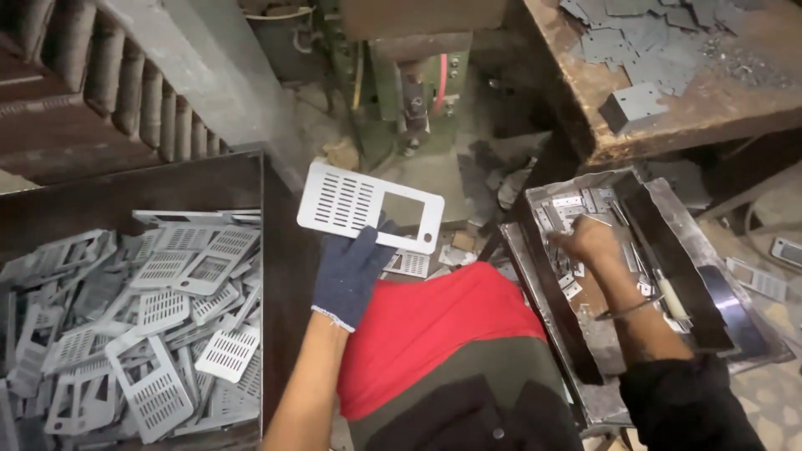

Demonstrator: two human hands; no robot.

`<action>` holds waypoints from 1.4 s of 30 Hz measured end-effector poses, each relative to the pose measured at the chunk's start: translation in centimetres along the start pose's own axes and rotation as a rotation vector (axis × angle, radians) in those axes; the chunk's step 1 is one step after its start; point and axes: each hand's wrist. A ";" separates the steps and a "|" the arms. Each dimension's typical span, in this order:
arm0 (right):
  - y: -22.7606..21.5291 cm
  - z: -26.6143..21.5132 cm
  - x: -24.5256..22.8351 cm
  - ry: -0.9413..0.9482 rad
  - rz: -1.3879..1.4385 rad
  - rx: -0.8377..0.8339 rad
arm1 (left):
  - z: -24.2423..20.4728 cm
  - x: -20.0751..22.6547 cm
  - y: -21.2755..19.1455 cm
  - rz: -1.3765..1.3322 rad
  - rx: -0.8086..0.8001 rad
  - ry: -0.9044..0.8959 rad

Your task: The recorder operates a manual stamping machine to join or punch metal components.

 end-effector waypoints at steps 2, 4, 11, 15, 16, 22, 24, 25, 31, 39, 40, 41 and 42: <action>3.0 0.0 0.9 -0.018 -0.069 -0.101 | 0.7 -0.7 -0.4 -0.026 -0.010 0.000; 4.9 0.2 1.3 -0.039 -0.139 -0.200 | 1.2 -1.1 -0.3 -0.051 -0.020 0.004; 3.1 -1.1 1.2 -0.013 0.123 -0.103 | 1.0 -1.1 1.1 -0.042 -0.049 0.025; -0.7 -1.7 -0.2 -0.169 0.767 0.169 | 0.7 -0.8 1.7 -0.021 -0.055 0.028; -3.9 -3.4 -2.3 -0.169 0.766 0.169 | 0.8 -0.9 1.9 -0.021 -0.054 0.028; -16.6 -11.6 -12.2 -0.547 1.139 -0.102 | 0.7 -1.4 3.4 0.047 -0.087 -0.025; -18.8 -13.6 -14.9 -0.670 0.815 -0.045 | 0.5 -1.5 4.0 0.054 -0.124 -0.036; -19.6 -14.4 -15.8 -0.669 0.815 -0.047 | 0.6 -1.6 3.9 0.055 -0.121 -0.037; -19.9 -15.8 -18.3 -0.976 0.475 0.252 | 1.1 -1.4 3.3 0.060 -0.131 -0.029; -19.1 -17.2 -19.5 -0.852 0.515 0.339 | 1.3 -2.1 2.1 0.077 -0.144 -0.045; -19.1 -17.0 -19.3 -0.851 0.513 0.335 | 1.1 -2.2 2.2 0.074 -0.141 -0.048; -19.1 -16.8 -19.1 -0.855 0.583 0.251 | 1.0 -2.3 2.2 0.071 -0.148 -0.053; -19.2 -16.6 -19.1 -0.861 0.656 0.167 | 1.0 -2.2 2.1 0.070 -0.154 -0.054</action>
Point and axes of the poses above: each hand's wrist, its own z-axis towards the middle knuckle, its own y-axis out of the palm, x = y × z, and after that the axes turned 12 degrees about -z, right-handed
